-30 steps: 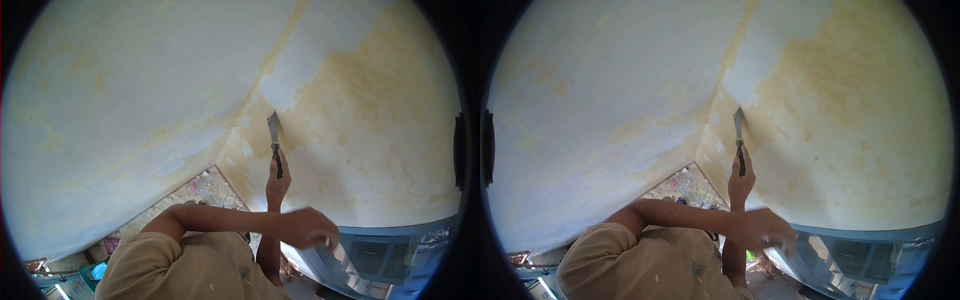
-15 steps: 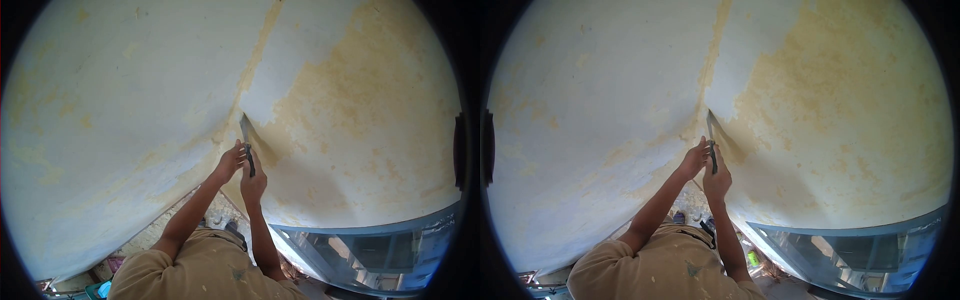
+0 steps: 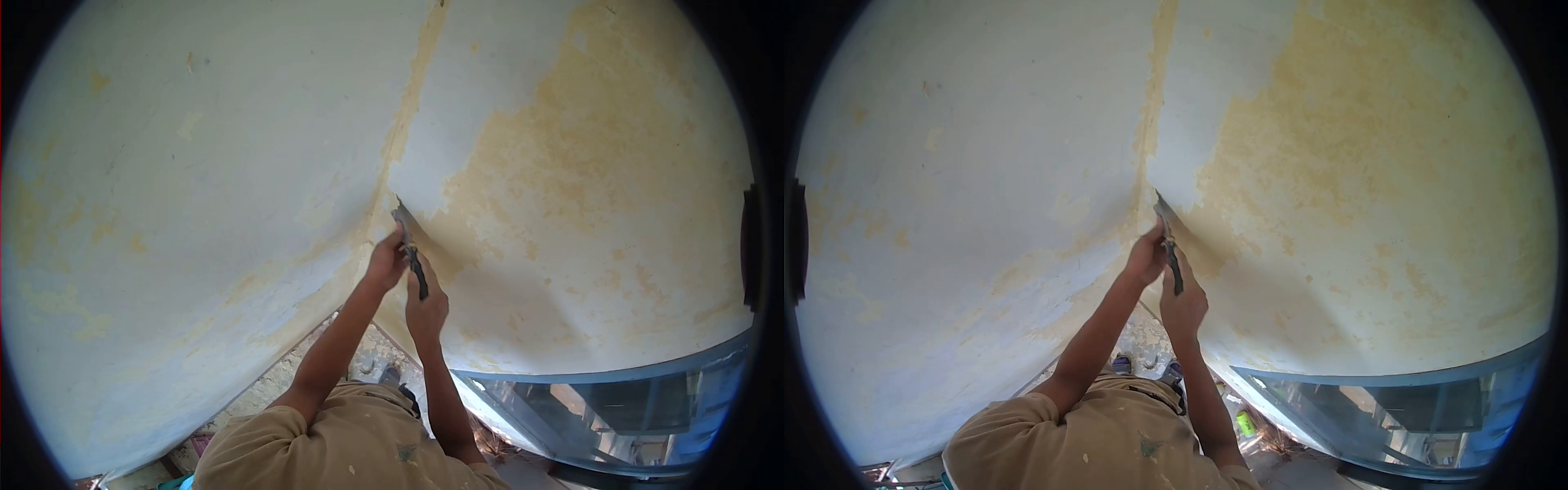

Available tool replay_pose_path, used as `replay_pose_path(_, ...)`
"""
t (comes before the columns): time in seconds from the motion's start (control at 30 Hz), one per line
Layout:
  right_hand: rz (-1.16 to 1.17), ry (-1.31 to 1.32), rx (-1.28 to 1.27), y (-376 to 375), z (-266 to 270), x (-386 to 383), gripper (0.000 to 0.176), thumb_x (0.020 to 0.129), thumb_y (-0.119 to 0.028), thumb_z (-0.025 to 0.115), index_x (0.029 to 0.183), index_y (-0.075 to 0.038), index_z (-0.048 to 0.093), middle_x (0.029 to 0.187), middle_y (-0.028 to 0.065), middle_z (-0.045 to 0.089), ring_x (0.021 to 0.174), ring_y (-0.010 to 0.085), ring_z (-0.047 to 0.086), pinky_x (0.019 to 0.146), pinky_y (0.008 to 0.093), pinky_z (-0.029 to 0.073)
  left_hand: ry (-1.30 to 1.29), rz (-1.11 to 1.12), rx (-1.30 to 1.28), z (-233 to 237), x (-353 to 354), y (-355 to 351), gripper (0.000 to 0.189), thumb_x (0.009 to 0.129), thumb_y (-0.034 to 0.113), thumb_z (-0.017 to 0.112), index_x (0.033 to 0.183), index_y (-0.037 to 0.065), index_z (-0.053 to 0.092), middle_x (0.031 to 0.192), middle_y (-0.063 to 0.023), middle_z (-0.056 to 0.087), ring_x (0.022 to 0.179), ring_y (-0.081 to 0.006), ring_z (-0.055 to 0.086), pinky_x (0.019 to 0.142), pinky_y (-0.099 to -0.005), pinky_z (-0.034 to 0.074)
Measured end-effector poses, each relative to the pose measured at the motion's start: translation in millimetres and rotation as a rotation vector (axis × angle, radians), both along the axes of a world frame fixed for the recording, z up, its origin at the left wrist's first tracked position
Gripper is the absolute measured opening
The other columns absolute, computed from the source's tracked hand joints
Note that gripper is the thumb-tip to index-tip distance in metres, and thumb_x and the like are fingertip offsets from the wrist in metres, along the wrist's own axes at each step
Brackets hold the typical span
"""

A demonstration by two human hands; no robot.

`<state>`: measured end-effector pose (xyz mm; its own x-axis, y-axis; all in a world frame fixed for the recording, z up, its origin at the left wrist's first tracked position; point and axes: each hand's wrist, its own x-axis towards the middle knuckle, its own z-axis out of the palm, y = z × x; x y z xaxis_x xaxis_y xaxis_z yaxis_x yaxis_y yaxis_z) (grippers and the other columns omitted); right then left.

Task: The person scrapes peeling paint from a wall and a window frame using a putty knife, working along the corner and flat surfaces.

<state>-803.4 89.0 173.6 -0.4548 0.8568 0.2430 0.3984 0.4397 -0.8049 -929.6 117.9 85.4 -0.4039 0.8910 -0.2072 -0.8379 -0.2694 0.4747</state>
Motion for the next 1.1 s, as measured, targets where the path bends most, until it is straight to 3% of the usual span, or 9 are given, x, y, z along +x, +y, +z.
replay_pose_path(0.1,0.064,-0.117,0.031,1.2,-8.2,-13.6,0.036,0.087,-0.019,0.052,0.122,-0.011,0.052,0.098,0.0188,0.062,0.087,0.0341,0.061,0.074,0.0362,0.048,-0.008,-0.010,0.019,5.7,-14.1,-6.2,0.035,0.093,0.036,0.045,0.104,0.005,0.054,0.089,-0.0037,0.056,0.080,-0.0133,0.054,0.073,-0.0263,0.045)
replay_pose_path(0.3,0.003,0.058,-0.055,-16.8,-25.0,51.4,0.037,0.088,-0.020,0.050,0.122,-0.004,0.050,0.107,0.0195,0.060,0.097,0.0305,0.060,0.080,0.0341,0.046,0.033,-0.221,0.025,0.1,43.8,-20.7,0.030,0.092,0.038,0.047,0.104,0.011,0.056,0.091,0.0015,0.056,0.080,-0.0093,0.053,0.069,-0.0245,0.046)
replay_pose_path(0.53,0.070,-0.228,-0.031,5.0,-3.4,15.0,0.036,0.088,-0.020,0.052,0.121,-0.006,0.052,0.104,0.0164,0.062,0.092,0.0315,0.062,0.079,0.0355,0.047,-0.015,-0.065,0.075,-15.8,9.5,-4.9,0.036,0.096,0.036,0.034,0.105,0.007,0.053,0.092,-0.0052,0.060,0.087,-0.0152,0.058,0.079,-0.0320,0.048)
replay_pose_path(0.63,0.052,0.004,0.160,2.6,-21.9,40.0,0.036,0.088,-0.023,0.052,0.121,-0.010,0.053,0.100,0.0185,0.062,0.087,0.0347,0.061,0.074,0.0370,0.048,-0.043,-0.118,0.045,-17.7,28.1,-7.2,0.036,0.096,0.036,0.034,0.105,0.007,0.053,0.093,-0.0061,0.060,0.089,-0.0161,0.058,0.079,-0.0330,0.048)
replay_pose_path(0.67,0.042,0.024,0.035,-0.5,-22.2,40.8,0.036,0.087,-0.024,0.052,0.121,-0.014,0.053,0.095,0.0199,0.062,0.082,0.0375,0.060,0.070,0.0395,0.048,-0.061,-0.149,0.074,-18.7,29.2,-8.1,0.033,0.096,0.035,0.037,0.104,0.008,0.053,0.092,-0.0047,0.059,0.086,-0.0153,0.058,0.076,-0.0322,0.048)
replay_pose_path(0.77,0.036,-0.163,0.178,8.9,-30.9,-1.2,0.036,0.086,-0.023,0.054,0.121,-0.015,0.052,0.091,0.0197,0.062,0.081,0.0372,0.060,0.069,0.0409,0.049,-0.128,0.006,-0.032,-9.1,-3.7,-3.0,0.028,0.095,0.034,0.040,0.101,0.010,0.053,0.085,-0.0026,0.058,0.077,-0.0137,0.057,0.071,-0.0299,0.048)
replay_pose_path(0.8,0.070,-0.320,0.010,7.0,-11.9,-13.7,0.037,0.086,-0.023,0.055,0.122,-0.015,0.052,0.089,0.0187,0.063,0.080,0.0370,0.061,0.069,0.0419,0.049,-0.138,-0.012,-0.022,-11.2,3.7,-8.8,0.026,0.094,0.033,0.042,0.100,0.010,0.053,0.083,-0.0018,0.057,0.075,-0.0131,0.057,0.069,-0.0289,0.048)
replay_pose_path(0.97,0.026,-0.087,0.131,-9.8,-45.2,32.3,0.039,0.086,-0.024,0.054,0.123,-0.015,0.050,0.089,0.0182,0.063,0.077,0.0369,0.061,0.068,0.0417,0.049,-0.137,-0.112,-0.032,-10.8,40.9,-20.5,0.020,0.093,0.032,0.046,0.095,0.013,0.052,0.075,0.0024,0.054,0.065,-0.0109,0.054,0.062,-0.0247,0.047)
replay_pose_path(1.1,0.057,-0.200,0.085,-1.6,-63.5,0.2,0.040,0.087,-0.025,0.052,0.125,-0.014,0.048,0.091,0.0189,0.063,0.078,0.0365,0.061,0.067,0.0417,0.049,-0.192,0.029,-0.053,-5.8,16.9,-18.2,0.022,0.093,0.034,0.044,0.091,0.013,0.052,0.071,0.0019,0.053,0.060,-0.0115,0.054,0.057,-0.0256,0.047)
